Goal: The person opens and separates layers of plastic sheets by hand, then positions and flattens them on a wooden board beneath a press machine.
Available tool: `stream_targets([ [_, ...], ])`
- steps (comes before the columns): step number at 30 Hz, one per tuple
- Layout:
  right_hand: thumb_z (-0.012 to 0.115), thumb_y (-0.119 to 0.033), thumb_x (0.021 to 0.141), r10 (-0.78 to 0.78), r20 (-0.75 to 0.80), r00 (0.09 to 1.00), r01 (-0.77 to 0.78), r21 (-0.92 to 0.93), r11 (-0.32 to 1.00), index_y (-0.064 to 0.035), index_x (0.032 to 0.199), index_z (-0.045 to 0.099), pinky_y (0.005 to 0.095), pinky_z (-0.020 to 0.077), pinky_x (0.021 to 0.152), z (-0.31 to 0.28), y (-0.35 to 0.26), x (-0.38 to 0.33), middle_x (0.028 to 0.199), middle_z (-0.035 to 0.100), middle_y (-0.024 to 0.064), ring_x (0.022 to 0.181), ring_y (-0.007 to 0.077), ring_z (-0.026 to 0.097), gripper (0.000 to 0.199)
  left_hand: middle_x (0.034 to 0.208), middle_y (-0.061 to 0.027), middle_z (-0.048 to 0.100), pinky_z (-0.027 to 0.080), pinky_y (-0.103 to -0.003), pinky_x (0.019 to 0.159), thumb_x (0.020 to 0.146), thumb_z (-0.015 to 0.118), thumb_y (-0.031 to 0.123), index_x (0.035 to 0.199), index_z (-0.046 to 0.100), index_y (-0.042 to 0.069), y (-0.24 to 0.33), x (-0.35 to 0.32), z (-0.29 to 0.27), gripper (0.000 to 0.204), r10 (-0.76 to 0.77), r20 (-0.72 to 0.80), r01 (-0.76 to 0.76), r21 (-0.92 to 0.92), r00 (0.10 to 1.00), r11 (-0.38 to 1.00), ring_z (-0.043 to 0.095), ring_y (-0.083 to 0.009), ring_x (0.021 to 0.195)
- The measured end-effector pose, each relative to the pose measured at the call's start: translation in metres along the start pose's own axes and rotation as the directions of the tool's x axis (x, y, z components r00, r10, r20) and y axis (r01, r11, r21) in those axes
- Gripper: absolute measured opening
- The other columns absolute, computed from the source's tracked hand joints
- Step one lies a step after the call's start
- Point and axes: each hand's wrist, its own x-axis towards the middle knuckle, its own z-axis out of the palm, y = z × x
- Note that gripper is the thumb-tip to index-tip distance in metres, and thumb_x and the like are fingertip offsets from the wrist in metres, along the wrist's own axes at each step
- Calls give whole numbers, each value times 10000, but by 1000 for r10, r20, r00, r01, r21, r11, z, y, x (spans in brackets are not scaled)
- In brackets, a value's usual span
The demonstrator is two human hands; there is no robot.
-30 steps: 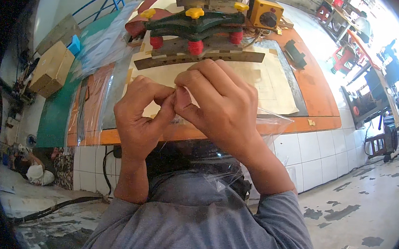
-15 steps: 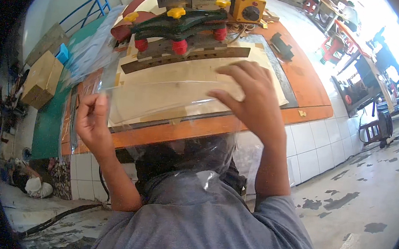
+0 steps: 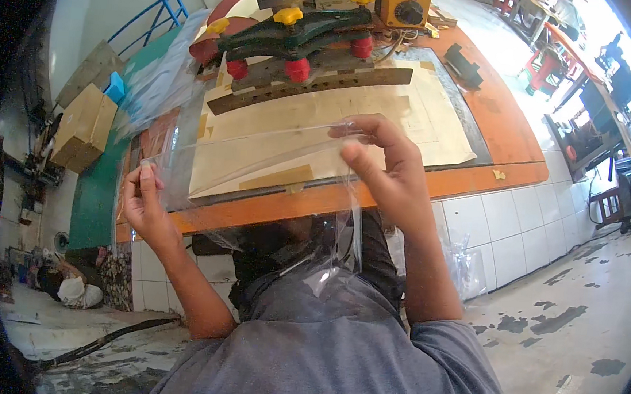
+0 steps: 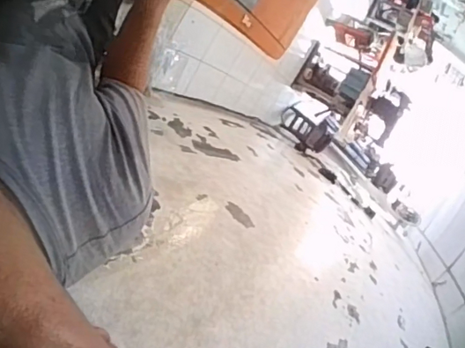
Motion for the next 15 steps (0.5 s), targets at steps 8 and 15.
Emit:
stream_targets([
  [8,755,-177,985,-9,-7,1000,10,36,999,2,980,739,289,523,819,17,-7,2,896,729,49,883,114,670,180,1140,-61,694,475,-305,884,1007,671,101,1133,709,-1,25,-3,19,166,206,-184,-183,134,961,974,597,-139,1006],
  [15,741,-164,1001,9,23,1000,-11,99,995,9,983,742,255,516,747,32,-20,5,851,717,26,816,90,664,174,1087,-84,731,452,-380,983,932,728,113,1082,759,65,89,-7,59,160,460,515,-618,184,723,765,663,-249,1067],
])
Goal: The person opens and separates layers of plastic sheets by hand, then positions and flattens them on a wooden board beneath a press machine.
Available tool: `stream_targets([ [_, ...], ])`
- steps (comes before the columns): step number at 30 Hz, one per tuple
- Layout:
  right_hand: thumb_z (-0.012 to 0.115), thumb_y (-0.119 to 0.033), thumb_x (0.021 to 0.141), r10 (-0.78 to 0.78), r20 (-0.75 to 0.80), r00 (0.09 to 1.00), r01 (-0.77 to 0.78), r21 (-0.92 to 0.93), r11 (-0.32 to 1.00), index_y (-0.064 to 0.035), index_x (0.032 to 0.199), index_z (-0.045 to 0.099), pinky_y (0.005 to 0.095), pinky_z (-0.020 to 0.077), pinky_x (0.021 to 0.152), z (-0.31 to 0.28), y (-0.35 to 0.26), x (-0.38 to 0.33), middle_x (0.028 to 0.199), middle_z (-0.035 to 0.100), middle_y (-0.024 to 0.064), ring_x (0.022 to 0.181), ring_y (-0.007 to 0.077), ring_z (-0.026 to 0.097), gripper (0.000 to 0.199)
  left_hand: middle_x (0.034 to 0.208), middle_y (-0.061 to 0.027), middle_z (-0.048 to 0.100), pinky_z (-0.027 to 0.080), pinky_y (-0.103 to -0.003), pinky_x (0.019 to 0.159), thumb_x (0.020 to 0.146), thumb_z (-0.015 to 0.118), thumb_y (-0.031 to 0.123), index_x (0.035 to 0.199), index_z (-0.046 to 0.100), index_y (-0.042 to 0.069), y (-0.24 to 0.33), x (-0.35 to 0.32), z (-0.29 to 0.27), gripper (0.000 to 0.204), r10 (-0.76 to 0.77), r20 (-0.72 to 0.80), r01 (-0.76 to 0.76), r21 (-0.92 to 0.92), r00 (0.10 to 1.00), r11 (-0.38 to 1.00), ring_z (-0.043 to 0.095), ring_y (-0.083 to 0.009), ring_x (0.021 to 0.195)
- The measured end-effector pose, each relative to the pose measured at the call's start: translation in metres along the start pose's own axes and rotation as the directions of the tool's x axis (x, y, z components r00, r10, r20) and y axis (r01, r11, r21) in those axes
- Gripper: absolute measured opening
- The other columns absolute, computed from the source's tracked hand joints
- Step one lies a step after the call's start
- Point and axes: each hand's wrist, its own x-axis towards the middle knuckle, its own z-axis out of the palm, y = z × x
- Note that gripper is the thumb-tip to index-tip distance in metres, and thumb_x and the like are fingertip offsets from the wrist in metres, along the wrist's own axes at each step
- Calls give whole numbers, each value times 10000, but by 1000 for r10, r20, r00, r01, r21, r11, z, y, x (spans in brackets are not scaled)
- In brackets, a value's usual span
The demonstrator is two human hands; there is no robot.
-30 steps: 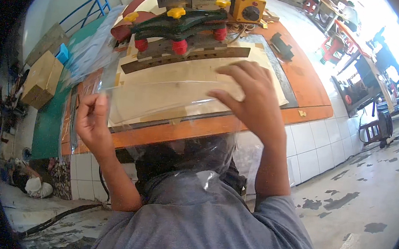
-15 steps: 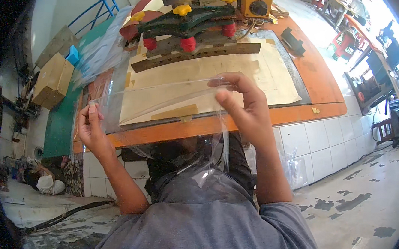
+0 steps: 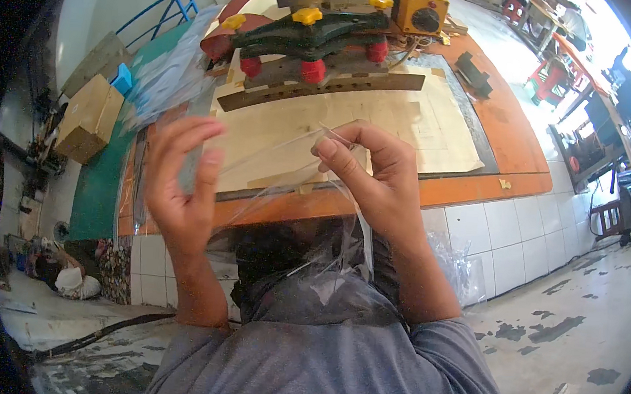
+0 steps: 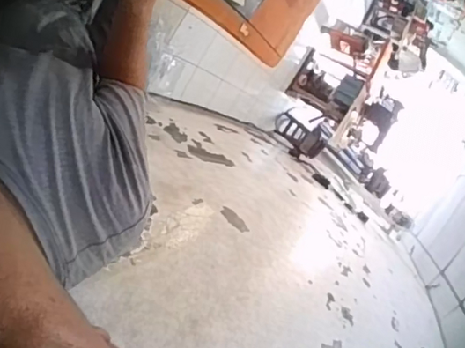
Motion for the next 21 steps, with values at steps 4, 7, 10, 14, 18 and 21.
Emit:
stream_targets([
  [4,735,-159,1005,38,29,999,-38,-11,999,10,982,740,260,530,744,3,-1,0,855,714,22,821,86,673,171,1029,-93,739,494,-356,928,920,744,135,1045,770,30,26,22,15,165,73,243,-41,-134,967,990,688,-225,992],
  [7,738,-161,1004,13,47,999,-13,10,1000,12,983,738,260,530,738,6,-2,0,860,716,23,820,88,673,174,979,-70,733,497,-352,870,914,769,140,1039,775,46,30,24,28,156,20,273,46,-235,962,971,690,-204,910],
  [10,740,-161,1001,14,51,999,-13,-25,1000,18,979,735,262,526,738,5,-1,0,856,718,27,819,88,668,180,922,-70,719,491,-339,852,914,773,112,1007,776,41,24,24,38,117,-11,236,79,-280,972,957,685,-201,862],
  [14,742,-155,996,8,55,998,-3,-87,996,21,976,734,264,522,739,3,-3,0,843,716,31,823,88,665,177,887,-72,713,482,-326,836,914,774,92,977,776,38,23,26,39,82,26,215,33,-265,976,964,683,-208,851],
  [18,744,-148,984,-4,67,998,13,-139,990,25,973,736,277,524,744,4,-7,0,846,728,47,831,95,669,174,871,-47,708,452,-328,814,906,770,87,948,773,47,26,30,36,58,107,201,-64,-207,974,976,669,-196,829],
  [21,746,-137,968,-12,47,999,20,-171,985,30,978,736,289,527,748,7,-7,-1,855,736,73,828,116,681,168,880,-33,704,429,-334,810,892,769,85,948,765,58,24,32,34,62,141,222,-102,-179,965,979,659,-191,813],
])
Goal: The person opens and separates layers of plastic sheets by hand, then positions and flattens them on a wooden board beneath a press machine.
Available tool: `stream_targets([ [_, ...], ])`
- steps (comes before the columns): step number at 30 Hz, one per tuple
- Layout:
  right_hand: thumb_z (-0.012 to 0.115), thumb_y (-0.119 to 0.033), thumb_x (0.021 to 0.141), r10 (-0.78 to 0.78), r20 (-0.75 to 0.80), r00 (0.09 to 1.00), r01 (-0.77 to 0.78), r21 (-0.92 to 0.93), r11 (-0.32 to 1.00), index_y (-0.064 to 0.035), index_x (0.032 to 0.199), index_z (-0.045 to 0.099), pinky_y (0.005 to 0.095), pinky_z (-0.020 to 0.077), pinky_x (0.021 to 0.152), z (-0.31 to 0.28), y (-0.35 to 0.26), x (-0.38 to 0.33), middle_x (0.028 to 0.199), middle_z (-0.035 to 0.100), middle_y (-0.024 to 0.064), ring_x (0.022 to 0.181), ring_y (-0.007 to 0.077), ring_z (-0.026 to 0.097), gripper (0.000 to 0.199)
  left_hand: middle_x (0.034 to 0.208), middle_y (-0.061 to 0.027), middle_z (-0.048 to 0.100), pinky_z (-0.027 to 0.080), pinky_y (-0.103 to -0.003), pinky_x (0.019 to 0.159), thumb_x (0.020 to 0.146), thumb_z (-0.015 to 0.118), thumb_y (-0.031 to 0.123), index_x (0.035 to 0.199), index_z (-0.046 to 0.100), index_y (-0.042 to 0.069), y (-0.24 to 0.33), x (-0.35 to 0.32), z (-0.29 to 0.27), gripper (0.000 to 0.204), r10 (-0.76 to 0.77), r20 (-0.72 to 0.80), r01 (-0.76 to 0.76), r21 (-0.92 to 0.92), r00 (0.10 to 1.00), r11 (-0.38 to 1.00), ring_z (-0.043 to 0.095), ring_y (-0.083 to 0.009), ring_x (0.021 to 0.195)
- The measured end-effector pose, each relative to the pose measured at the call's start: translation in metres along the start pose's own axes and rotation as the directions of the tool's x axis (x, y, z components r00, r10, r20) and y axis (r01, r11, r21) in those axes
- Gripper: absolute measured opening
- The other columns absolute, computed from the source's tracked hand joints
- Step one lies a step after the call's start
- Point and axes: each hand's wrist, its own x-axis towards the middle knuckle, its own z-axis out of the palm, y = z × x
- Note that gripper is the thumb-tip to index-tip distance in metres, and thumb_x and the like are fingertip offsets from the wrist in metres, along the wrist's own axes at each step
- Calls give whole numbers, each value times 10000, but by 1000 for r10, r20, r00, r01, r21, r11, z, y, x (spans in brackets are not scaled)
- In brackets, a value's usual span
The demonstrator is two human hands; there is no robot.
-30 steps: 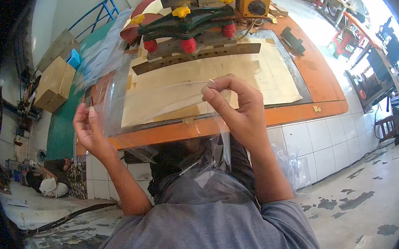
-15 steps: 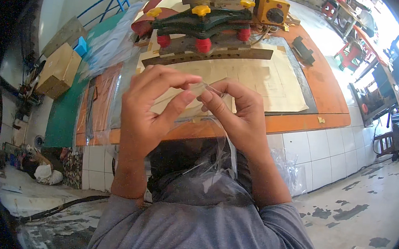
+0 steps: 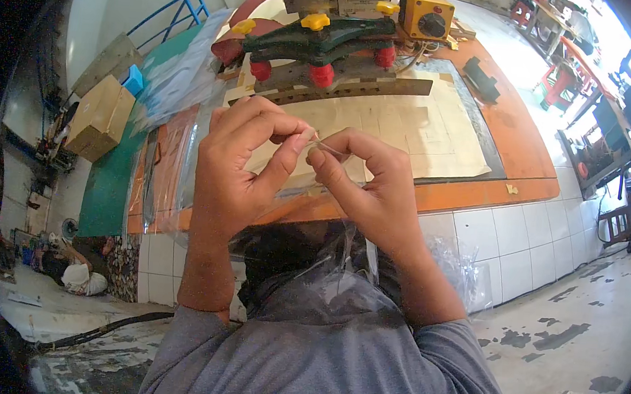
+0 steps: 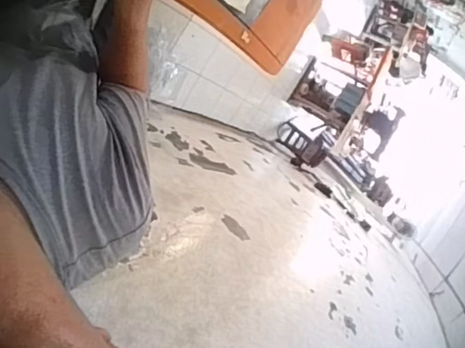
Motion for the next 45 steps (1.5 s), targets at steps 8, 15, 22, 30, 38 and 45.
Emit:
stream_targets([
  [8,723,-105,947,-113,-17,993,108,-182,977,14,1021,735,361,520,801,5,-6,3,900,742,134,848,251,711,141,858,-23,667,416,-349,801,867,767,99,945,720,66,-1,5,-6,96,58,55,-59,26,997,998,637,-198,786],
  [15,711,-83,950,-133,13,991,133,-217,967,3,1011,701,373,492,820,11,-8,4,895,728,115,847,258,689,106,833,-50,624,433,-315,736,897,744,92,913,681,40,-9,2,0,83,4,29,-1,-112,1000,994,569,-188,756],
  [22,728,-96,960,-80,-16,997,77,-135,988,2,1013,691,357,492,802,15,-6,3,884,721,112,842,239,675,117,835,19,596,400,-247,718,988,698,124,917,670,24,-9,-8,4,126,-292,112,310,-464,950,830,492,-71,789],
  [30,704,-103,980,-76,-27,997,73,-104,992,-4,987,689,337,474,792,17,-9,3,827,709,93,794,214,656,100,826,19,595,382,-241,694,987,696,145,920,679,30,-5,-5,-1,134,-292,101,307,-424,951,852,482,-62,765],
  [38,678,-92,998,-150,-74,986,138,-151,979,-1,979,682,324,482,777,19,-8,0,804,702,76,788,176,656,93,806,6,593,387,-263,674,959,723,120,918,677,30,-5,-7,7,109,-200,-17,180,-361,980,915,496,-84,736],
  [45,686,-31,970,-149,-184,971,159,38,987,32,1031,654,292,518,789,26,-1,-1,885,676,74,836,140,649,93,836,18,564,373,-246,683,935,756,129,924,648,43,0,-6,5,139,-254,42,251,-377,966,892,470,-84,758],
])
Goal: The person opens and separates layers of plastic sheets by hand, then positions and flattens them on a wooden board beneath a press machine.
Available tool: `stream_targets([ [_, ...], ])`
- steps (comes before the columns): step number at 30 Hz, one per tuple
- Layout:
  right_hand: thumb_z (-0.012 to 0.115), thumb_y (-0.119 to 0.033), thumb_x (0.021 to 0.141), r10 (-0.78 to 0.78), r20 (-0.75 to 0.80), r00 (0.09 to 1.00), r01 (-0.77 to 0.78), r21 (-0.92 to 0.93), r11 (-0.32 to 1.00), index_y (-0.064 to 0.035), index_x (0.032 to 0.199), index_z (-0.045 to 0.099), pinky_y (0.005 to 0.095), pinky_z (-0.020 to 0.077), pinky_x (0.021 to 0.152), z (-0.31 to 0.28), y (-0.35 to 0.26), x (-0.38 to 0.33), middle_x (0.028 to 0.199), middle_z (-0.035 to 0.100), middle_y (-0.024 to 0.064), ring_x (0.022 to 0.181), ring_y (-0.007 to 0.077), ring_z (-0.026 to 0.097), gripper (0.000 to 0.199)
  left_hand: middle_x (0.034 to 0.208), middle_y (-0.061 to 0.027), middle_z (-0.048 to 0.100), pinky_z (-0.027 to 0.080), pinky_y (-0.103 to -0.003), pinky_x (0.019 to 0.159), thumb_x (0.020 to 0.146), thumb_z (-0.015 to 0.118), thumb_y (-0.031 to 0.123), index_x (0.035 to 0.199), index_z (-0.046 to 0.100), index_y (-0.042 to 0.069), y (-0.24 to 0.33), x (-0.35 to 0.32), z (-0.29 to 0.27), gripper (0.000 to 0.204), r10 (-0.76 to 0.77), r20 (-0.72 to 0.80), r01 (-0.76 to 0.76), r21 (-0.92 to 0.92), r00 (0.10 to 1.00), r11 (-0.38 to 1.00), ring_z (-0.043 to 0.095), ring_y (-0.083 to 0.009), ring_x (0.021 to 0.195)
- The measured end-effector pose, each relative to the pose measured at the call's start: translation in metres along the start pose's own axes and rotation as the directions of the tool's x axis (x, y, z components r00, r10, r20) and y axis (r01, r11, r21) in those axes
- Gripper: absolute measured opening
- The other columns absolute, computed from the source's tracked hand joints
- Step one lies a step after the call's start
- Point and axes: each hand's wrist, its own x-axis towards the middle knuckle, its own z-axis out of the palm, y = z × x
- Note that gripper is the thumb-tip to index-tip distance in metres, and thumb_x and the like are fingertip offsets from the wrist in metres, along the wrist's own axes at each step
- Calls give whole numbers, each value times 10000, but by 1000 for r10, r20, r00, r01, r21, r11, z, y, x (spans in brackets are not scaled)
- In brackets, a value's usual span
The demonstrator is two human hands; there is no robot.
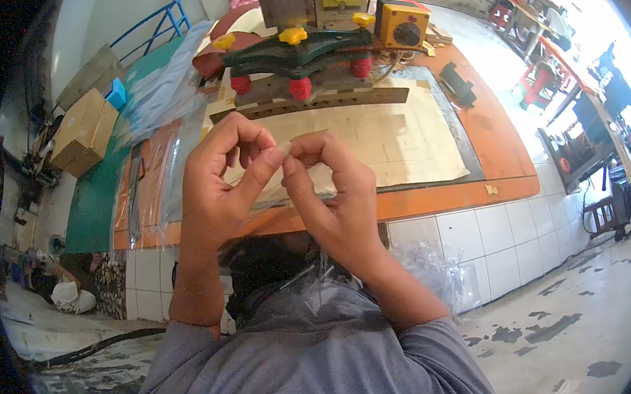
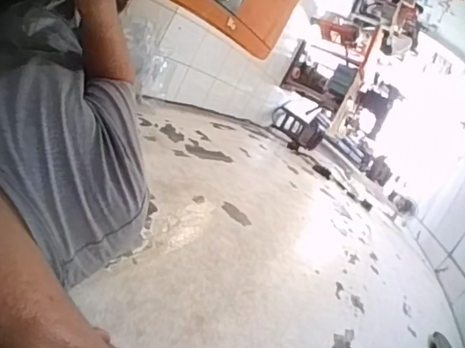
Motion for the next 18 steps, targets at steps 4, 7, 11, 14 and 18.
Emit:
stream_targets([
  [4,706,-49,969,-6,17,1000,6,-14,1000,28,1042,657,290,516,798,0,-1,0,892,679,71,841,140,647,117,842,14,541,373,-247,690,947,739,131,934,631,41,1,0,-4,141,-7,28,8,-7,1000,1000,463,-84,771],
  [7,709,-64,973,27,6,1000,-27,13,1000,24,1037,658,290,514,797,2,-3,-2,893,677,69,842,138,641,121,850,5,532,375,-253,687,956,720,130,938,615,39,1,1,-4,140,14,52,-14,6,999,1000,464,-91,772],
  [11,698,-79,987,13,12,1000,-13,10,1000,16,1016,648,292,512,775,-2,4,-3,881,665,62,835,130,625,111,861,-10,527,383,-268,681,961,690,121,937,594,37,-3,3,-2,130,85,92,-91,58,992,994,474,-115,766],
  [14,688,-84,995,55,47,997,-58,66,996,10,1003,632,286,505,763,-2,-2,-4,875,652,54,830,122,614,110,853,-22,523,387,-276,678,964,674,115,936,588,37,-2,0,-2,119,139,89,-146,84,986,986,481,-129,763],
  [18,673,-78,1001,56,80,995,-62,77,995,8,997,614,279,495,755,-5,-4,-4,878,649,48,832,118,609,105,860,-34,522,399,-280,674,972,655,107,945,584,34,-3,-2,-2,105,167,117,-179,101,979,979,485,-139,764],
])
